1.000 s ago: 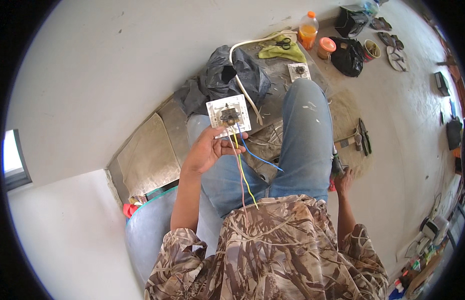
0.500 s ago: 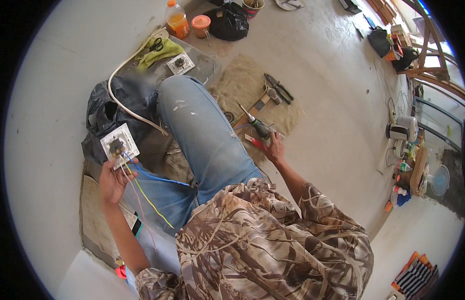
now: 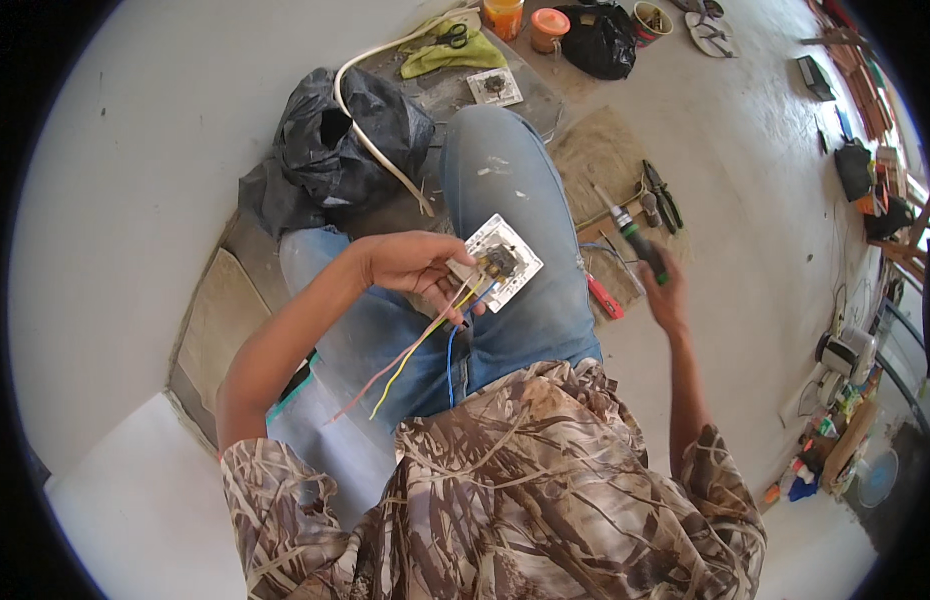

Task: The person strips wires using pliers and then connects several color-coded electrical wires to the back of an outlet unit using a screwdriver while sitting on the floor.

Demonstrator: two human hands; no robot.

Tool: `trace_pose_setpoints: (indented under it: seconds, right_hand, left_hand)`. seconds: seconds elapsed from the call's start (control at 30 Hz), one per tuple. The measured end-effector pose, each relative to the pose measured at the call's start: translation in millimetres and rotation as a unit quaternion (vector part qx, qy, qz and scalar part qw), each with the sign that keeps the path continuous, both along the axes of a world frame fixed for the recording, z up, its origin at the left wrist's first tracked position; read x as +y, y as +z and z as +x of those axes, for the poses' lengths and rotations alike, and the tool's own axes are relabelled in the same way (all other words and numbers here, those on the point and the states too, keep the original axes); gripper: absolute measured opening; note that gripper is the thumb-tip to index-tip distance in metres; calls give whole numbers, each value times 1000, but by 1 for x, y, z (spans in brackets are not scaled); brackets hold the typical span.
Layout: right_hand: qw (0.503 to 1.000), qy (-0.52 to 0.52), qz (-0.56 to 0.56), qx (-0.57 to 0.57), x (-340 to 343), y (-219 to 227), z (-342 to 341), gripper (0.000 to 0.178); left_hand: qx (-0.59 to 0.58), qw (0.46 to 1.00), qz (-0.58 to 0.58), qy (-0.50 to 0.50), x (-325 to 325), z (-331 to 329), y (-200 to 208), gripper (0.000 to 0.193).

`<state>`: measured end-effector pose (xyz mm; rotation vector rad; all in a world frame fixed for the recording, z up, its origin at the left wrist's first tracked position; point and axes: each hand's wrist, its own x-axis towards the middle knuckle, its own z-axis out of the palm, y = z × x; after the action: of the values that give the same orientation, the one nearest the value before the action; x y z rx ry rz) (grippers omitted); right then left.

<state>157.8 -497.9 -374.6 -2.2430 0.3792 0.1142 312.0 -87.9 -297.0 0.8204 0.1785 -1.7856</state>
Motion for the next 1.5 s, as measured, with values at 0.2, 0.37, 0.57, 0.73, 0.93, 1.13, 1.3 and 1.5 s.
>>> trace_pose_setpoints:
  seconds: [0.2, 0.37, 0.57, 0.73, 0.93, 1.13, 1.3, 1.5]
  right_hand:
    - [987, 108, -19, -117, 10, 205, 52, 44]
    - [932, 273, 60, -233, 53, 255, 84, 47]
    - [896, 390, 49, -207, 87, 260, 99, 43]
    - [873, 432, 13, -227, 98, 257, 103, 41]
    - [871, 430, 18, -238, 100, 254, 104, 41]
    - [874, 425, 6, -234, 102, 253, 104, 40]
    - [875, 423, 9, -235, 103, 254, 105, 40]
    - [834, 516, -54, -189, 110, 280, 118, 43]
  left_hand:
    - [3, 999, -17, -31, -10, 6, -14, 48]
    - [4, 999, -25, -34, -15, 7, -14, 47]
    - [-21, 999, -25, -41, -16, 6, -15, 49]
    - [-25, 999, -19, -22, -14, 3, -9, 48]
    - [-16, 999, -27, -16, -14, 3, -10, 47]
    - [-20, 999, -26, -18, -14, 4, -11, 47]
    - [-25, 999, -31, -13, -16, 2, -11, 48]
    - [-44, 999, -18, -22, -17, 0, -13, 49]
